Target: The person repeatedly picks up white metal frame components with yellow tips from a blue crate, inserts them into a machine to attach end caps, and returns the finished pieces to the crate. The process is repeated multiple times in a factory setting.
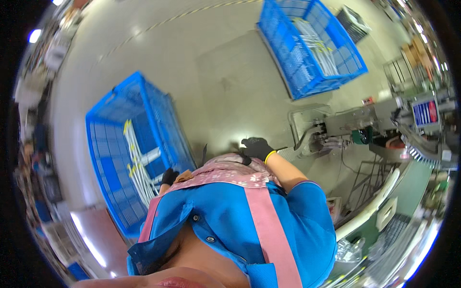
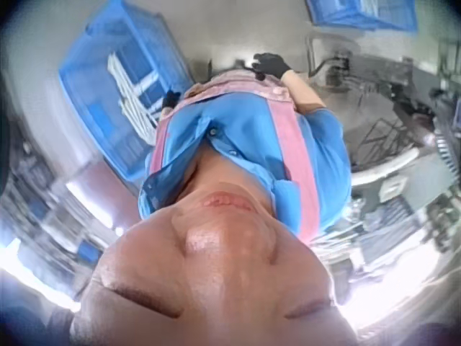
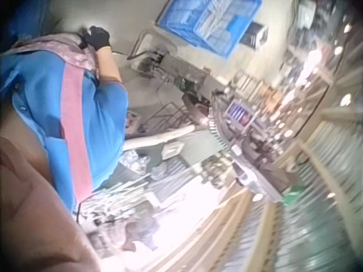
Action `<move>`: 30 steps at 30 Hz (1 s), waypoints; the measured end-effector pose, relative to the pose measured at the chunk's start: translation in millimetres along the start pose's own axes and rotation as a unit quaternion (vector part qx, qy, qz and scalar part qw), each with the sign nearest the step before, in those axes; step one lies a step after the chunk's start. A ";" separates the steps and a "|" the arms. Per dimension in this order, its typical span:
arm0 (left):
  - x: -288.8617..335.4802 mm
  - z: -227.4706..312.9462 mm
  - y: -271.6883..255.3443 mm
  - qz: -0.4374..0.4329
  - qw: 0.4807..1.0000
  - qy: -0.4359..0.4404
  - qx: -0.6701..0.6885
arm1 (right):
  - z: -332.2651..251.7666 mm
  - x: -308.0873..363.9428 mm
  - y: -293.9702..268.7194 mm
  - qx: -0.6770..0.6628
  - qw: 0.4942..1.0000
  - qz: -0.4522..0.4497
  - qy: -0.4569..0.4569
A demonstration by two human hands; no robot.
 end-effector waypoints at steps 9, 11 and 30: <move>-115.0 225.8 -79.2 0.058 0.948 0.077 0.304 | 196.2 48.1 -42.6 -0.108 0.973 0.045 0.199; -132.5 285.4 -81.9 0.003 0.944 0.175 0.278 | 218.9 43.2 -46.3 -0.131 0.966 0.058 0.216; -562.9 759.0 -149.4 -0.262 0.907 0.319 0.085 | 475.9 -151.6 -213.2 -0.247 0.822 0.319 0.402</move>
Point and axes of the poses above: each hand's wrist, its own x-axis away from the middle knuckle, its own y-axis out of the palm, z = x × y, the point moved 4 cm from there along -x, towards the middle knuckle, and after that the axes turned 13 degrees about y, right-handed, at the moved point
